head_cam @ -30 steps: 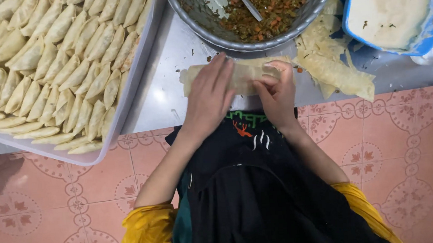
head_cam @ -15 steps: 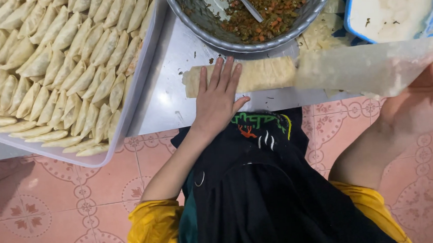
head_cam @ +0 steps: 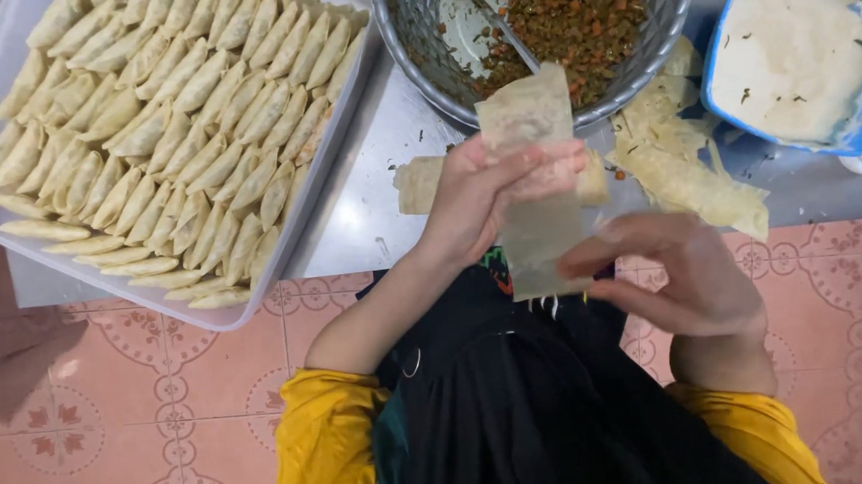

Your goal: Preparing and folding samosas by filling dough strips with a vegetable mixture.

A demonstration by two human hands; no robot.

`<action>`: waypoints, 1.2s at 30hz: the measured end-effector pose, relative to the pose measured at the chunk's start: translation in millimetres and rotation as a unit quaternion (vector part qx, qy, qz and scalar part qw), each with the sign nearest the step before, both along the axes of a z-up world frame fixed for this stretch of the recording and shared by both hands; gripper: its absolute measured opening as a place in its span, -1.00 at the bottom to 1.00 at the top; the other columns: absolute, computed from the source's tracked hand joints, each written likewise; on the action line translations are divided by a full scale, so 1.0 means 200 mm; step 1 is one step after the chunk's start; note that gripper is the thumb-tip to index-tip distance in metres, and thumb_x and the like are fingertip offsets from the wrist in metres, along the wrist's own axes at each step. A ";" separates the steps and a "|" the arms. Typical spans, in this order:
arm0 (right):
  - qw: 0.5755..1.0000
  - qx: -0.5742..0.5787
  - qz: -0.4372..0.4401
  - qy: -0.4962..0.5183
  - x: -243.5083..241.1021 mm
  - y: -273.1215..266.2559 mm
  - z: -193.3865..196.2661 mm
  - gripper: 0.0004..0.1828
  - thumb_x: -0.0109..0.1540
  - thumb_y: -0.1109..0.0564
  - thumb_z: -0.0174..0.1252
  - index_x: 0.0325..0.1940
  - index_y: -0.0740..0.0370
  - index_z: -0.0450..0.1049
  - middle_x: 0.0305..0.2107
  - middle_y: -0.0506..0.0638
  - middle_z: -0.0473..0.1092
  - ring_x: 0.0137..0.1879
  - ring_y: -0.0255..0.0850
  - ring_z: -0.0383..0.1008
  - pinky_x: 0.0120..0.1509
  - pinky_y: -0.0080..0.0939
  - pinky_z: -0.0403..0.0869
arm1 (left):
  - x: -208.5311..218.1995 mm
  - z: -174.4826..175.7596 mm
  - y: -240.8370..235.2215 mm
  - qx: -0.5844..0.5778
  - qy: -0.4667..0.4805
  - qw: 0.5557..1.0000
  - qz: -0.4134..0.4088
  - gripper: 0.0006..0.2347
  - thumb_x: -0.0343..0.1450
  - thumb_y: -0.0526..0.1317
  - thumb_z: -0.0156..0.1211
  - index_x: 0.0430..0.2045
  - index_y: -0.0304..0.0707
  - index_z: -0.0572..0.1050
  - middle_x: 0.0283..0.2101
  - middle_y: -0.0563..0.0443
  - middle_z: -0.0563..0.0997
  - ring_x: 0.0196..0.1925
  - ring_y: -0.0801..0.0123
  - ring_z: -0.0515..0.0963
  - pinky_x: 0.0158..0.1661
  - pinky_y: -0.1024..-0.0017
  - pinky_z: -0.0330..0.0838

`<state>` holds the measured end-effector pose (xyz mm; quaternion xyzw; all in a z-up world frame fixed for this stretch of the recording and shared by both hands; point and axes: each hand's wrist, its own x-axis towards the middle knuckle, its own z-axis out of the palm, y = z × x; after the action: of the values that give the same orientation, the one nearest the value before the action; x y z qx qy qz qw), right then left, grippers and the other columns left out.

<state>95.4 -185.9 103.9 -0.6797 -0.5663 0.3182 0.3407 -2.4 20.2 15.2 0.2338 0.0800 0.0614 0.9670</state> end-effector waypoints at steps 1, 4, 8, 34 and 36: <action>0.998 0.045 -0.020 -0.028 0.05 0.01 -0.01 -0.59 0.16 0.39 0.31 0.05 0.12 0.54 -0.19 0.02 0.63 -0.11 -0.16 0.66 -0.07 -0.27 0.59 | -0.02 0.00 0.00 0.050 -0.004 0.998 0.026 -0.65 0.51 -0.38 0.18 0.18 -0.62 0.35 0.14 -0.40 0.57 0.10 0.10 0.68 0.14 0.21 0.63; 0.979 0.158 -0.127 0.005 0.07 0.11 -0.02 -0.41 0.28 0.46 0.29 0.31 0.17 0.26 -0.11 0.14 0.57 0.00 -0.13 0.63 0.02 -0.30 0.63 | -0.09 0.13 0.00 0.229 -0.006 0.973 0.029 -0.52 0.50 -0.44 0.18 0.36 -0.40 0.24 0.24 -0.23 0.53 0.08 0.21 0.68 0.13 0.27 0.64; 0.917 0.159 -0.303 0.203 0.03 0.23 0.05 -0.14 0.14 0.58 0.20 0.44 0.32 0.00 0.00 0.26 0.49 0.03 -0.14 0.56 0.07 -0.32 0.58 | -0.18 0.27 0.00 0.393 -0.049 0.918 -0.014 -0.42 0.50 -0.50 0.12 0.47 -0.17 0.15 0.48 0.04 0.31 0.23 0.31 0.62 0.24 0.37 0.59; 0.922 0.206 -0.149 -0.293 -0.04 0.21 -0.24 -0.22 0.23 0.43 0.11 0.34 -0.37 0.22 0.08 -0.01 0.44 0.23 -0.08 0.50 0.58 0.06 0.08 | -0.21 0.17 -0.02 0.292 0.035 0.954 0.058 -0.51 0.56 -0.53 -0.08 0.45 -0.25 0.24 0.34 0.09 0.47 0.16 0.68 0.53 0.18 0.64 0.44; 0.909 0.183 -0.140 -0.346 -0.05 0.22 -0.22 -0.25 0.12 0.44 0.07 0.28 -0.22 0.24 0.09 0.22 0.46 0.21 0.16 0.50 0.53 0.04 0.27 | -0.21 0.17 -0.03 0.282 0.019 0.958 0.055 -0.46 0.58 -0.54 -0.11 0.55 -0.25 0.16 0.36 0.01 0.47 0.04 0.63 0.58 0.10 0.57 0.51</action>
<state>85.5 -142.2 59.7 -0.7454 -0.5960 -0.0971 0.2824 -44.4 13.4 49.2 0.4936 0.0906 0.1306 0.8550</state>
